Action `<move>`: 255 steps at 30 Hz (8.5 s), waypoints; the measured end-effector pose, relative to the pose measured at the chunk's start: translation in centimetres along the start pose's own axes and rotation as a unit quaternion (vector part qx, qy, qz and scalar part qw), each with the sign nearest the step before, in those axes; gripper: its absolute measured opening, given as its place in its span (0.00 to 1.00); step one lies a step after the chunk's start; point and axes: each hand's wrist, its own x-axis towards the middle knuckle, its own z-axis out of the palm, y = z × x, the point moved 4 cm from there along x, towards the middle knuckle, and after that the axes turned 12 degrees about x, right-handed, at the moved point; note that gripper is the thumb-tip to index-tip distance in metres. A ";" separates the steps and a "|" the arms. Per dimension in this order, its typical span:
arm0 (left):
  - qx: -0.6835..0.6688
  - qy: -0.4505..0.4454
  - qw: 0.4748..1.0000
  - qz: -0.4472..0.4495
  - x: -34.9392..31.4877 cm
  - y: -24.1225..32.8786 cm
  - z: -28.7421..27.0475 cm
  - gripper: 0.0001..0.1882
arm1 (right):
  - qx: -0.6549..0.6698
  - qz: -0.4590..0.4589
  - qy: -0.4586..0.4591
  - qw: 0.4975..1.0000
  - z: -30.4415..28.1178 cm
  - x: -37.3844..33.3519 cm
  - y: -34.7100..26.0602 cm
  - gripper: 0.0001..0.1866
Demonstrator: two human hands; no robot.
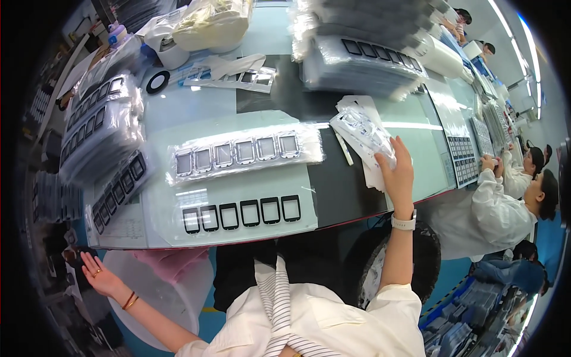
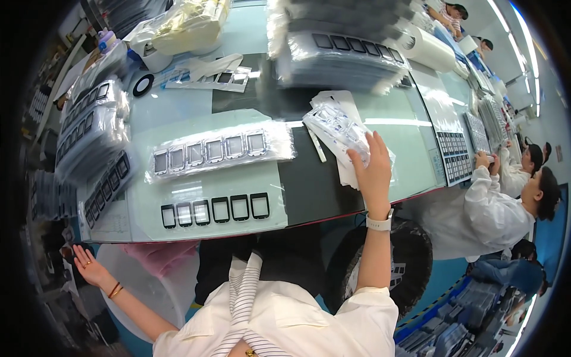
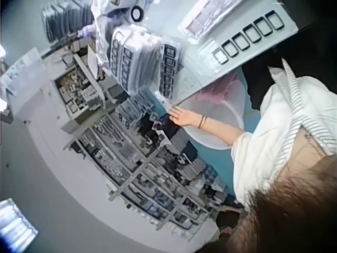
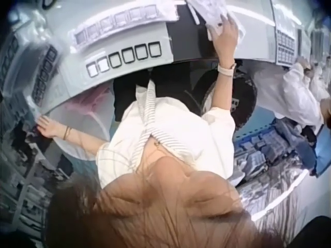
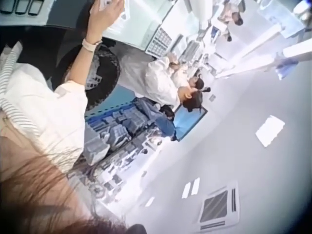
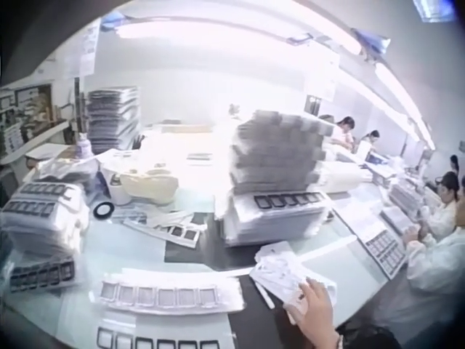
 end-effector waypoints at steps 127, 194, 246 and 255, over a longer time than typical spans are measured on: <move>0.332 -0.641 0.563 0.403 -38.6 -1.7 18.6 0.17 | 0.357 -0.002 -0.175 0.918 8.8 -7.8 -12.3 0.04; 0.298 -0.631 0.661 0.274 -31.7 -1.3 16.0 0.05 | 0.408 -0.013 -0.293 0.865 6.0 -6.4 -18.7 0.04; 0.343 -0.579 0.654 0.344 -32.8 -2.0 16.6 0.11 | 0.333 0.027 -0.263 0.905 10.8 -6.8 -16.0 0.05; 0.342 -0.568 0.658 0.358 -33.0 -1.9 16.6 0.10 | 0.341 0.025 -0.260 0.903 10.8 -6.9 -15.8 0.04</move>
